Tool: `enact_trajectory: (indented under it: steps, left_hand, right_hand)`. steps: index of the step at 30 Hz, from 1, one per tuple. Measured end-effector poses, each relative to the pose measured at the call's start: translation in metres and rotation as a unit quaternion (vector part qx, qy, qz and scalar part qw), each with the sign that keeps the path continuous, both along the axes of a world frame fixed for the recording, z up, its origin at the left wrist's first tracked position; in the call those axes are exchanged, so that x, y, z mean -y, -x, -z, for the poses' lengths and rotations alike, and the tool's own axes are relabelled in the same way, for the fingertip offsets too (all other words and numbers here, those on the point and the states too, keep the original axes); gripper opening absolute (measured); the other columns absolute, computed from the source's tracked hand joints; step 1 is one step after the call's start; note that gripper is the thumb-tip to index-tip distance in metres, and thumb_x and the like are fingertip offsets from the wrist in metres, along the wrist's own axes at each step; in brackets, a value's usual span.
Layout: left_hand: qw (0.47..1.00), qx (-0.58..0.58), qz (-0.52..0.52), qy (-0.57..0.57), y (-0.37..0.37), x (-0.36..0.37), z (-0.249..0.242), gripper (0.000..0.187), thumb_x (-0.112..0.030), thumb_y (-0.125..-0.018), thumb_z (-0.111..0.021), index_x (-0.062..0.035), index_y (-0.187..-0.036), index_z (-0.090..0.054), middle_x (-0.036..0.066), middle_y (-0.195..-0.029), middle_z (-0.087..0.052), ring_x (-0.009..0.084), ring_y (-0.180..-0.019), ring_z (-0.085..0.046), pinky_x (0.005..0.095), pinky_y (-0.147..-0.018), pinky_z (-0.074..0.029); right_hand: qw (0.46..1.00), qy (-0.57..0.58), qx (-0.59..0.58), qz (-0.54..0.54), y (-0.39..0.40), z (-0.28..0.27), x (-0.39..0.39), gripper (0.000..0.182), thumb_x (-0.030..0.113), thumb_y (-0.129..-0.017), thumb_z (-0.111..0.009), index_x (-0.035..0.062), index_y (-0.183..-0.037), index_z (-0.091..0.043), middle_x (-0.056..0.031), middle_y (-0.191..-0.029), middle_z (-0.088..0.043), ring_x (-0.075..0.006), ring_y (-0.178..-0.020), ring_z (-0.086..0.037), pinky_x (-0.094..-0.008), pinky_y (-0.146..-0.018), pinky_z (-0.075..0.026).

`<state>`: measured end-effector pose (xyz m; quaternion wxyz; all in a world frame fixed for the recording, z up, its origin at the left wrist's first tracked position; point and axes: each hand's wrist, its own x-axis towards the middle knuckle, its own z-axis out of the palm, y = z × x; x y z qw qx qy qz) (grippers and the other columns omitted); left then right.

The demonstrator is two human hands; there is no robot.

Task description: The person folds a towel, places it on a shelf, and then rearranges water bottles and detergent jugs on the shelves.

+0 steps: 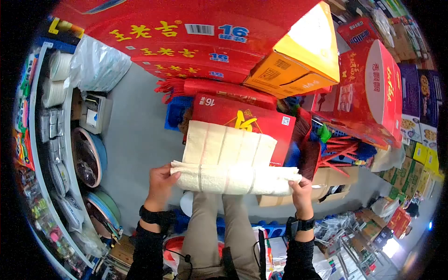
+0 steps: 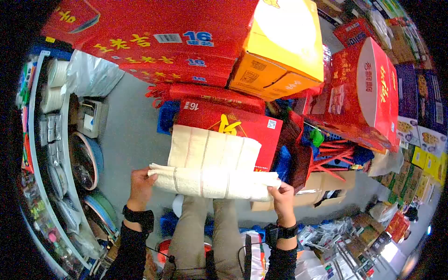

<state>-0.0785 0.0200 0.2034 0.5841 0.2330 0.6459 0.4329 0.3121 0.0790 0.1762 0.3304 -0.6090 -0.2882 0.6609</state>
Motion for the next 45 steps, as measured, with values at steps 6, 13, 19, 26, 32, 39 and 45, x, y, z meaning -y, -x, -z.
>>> enact_trajectory:
  steps: [6,13,19,26,32,39,45]
  left_hand:
    - [0.994,0.058,-0.003,0.093,0.014,-0.005,0.114,0.022,-0.007,-0.078,-0.06,0.0088,-0.094,-0.06,0.008,-0.086,-0.062,0.011,-0.077,-0.055,0.0224,-0.069,-0.042]
    - [0.99,0.07,0.012,0.118,0.015,-0.018,0.16,0.024,-0.008,-0.08,-0.058,0.0084,-0.097,-0.058,0.007,-0.088,-0.061,0.0112,-0.075,-0.056,0.0229,-0.07,-0.044]
    - [0.989,0.065,-0.012,0.136,0.013,-0.028,0.151,0.025,-0.013,-0.081,-0.059,0.0067,-0.096,-0.06,0.007,-0.086,-0.061,0.0101,-0.071,-0.055,0.0225,-0.065,-0.044]
    - [0.992,-0.009,-0.07,0.104,0.004,-0.02,0.171,0.021,-0.014,-0.08,-0.061,0.0059,-0.087,-0.057,0.005,-0.082,-0.06,0.0095,-0.071,-0.055,0.0222,-0.063,-0.043]
    - [0.992,0.026,-0.107,0.058,0.0,-0.007,0.165,0.024,-0.011,-0.079,-0.061,0.0048,-0.095,-0.053,0.006,-0.086,-0.06,0.0104,-0.075,-0.055,0.0242,-0.067,-0.044]
    - [0.98,-0.016,0.144,0.139,0.004,0.039,0.149,0.029,-0.012,-0.082,-0.056,0.0053,-0.105,-0.051,0.006,-0.092,-0.06,0.0095,-0.082,-0.054,0.0246,-0.071,-0.044]
    - [0.996,0.066,0.007,0.053,0.0,0.01,0.1,0.031,-0.013,-0.087,-0.049,0.0032,-0.113,-0.045,0.008,-0.099,-0.057,0.0117,-0.085,-0.055,0.0258,-0.074,-0.045]
  right_hand:
    - [0.991,0.087,0.079,-0.064,0.013,0.09,0.011,0.02,0.004,-0.074,-0.057,-0.0049,-0.092,-0.061,-0.0038,-0.085,-0.061,-0.01,-0.073,-0.054,-0.0225,-0.067,-0.041]
    - [0.994,0.101,-0.018,0.023,0.027,0.092,0.009,0.021,0.011,-0.079,-0.057,-0.0036,-0.094,-0.06,-0.0015,-0.084,-0.06,-0.009,-0.078,-0.053,-0.0219,-0.068,-0.04]
    - [0.992,0.082,0.087,0.041,0.033,0.117,0.002,0.024,0.015,-0.081,-0.058,-0.0056,-0.094,-0.06,-0.0036,-0.085,-0.061,-0.0082,-0.074,-0.054,-0.0213,-0.065,-0.042]
    - [0.98,0.028,0.117,0.161,0.038,0.152,0.01,0.027,0.012,-0.073,-0.068,-0.0061,-0.091,-0.06,-0.0036,-0.078,-0.061,-0.0079,-0.068,-0.052,-0.0199,-0.062,-0.042]
    - [0.986,0.067,0.074,0.137,0.033,0.135,0.016,0.02,0.01,-0.077,-0.063,0.0016,-0.092,-0.053,-0.0009,-0.075,-0.058,-0.0066,-0.07,-0.05,-0.0194,-0.063,-0.04]
    - [0.989,0.034,0.12,-0.075,0.025,0.127,0.052,0.028,0.011,-0.083,-0.055,-0.0034,-0.106,-0.051,-0.0075,-0.097,-0.058,-0.0124,-0.088,-0.052,-0.0251,-0.079,-0.041]
    - [0.98,-0.111,0.161,0.025,0.047,0.087,0.038,0.026,0.008,-0.085,-0.049,-0.0045,-0.107,-0.048,-0.0094,-0.097,-0.057,-0.0148,-0.089,-0.051,-0.027,-0.079,-0.04]
